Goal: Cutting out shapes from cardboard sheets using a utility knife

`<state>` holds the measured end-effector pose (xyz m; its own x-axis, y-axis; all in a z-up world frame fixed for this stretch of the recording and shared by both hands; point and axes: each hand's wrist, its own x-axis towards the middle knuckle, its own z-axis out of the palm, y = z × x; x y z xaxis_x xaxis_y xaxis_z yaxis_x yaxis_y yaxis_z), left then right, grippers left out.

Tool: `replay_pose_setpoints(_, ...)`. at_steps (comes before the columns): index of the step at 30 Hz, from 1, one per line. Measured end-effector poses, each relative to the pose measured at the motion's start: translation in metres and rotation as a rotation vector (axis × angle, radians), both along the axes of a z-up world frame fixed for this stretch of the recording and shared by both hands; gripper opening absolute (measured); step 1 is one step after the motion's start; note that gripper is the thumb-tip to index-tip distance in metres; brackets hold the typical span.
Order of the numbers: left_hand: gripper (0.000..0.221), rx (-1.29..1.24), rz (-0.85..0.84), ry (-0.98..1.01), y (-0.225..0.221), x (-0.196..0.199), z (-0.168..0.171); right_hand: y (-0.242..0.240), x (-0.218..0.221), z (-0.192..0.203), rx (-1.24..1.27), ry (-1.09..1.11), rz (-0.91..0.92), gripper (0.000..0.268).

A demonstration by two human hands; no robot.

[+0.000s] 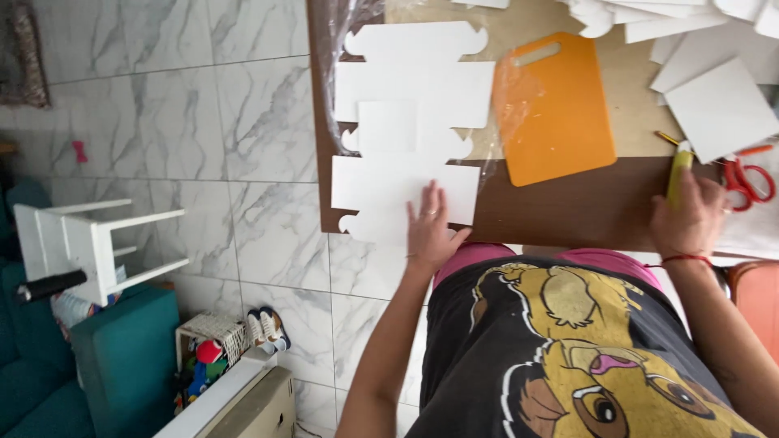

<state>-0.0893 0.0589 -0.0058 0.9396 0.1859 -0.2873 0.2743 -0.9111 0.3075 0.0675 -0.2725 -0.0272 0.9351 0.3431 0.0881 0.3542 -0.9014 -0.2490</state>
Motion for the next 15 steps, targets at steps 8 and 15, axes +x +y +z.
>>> replay_pose_setpoints(8,0.089,0.049,-0.072,-0.087,-0.008,0.021,-0.034,-0.032,0.035,-0.034,0.073,-0.134,0.051,0.036)
replay_pose_setpoints(15,0.077,0.108,-0.042,-0.123,-0.015,0.021,-0.043,-0.058,0.055,-0.072,-0.081,-0.161,0.035,0.021)
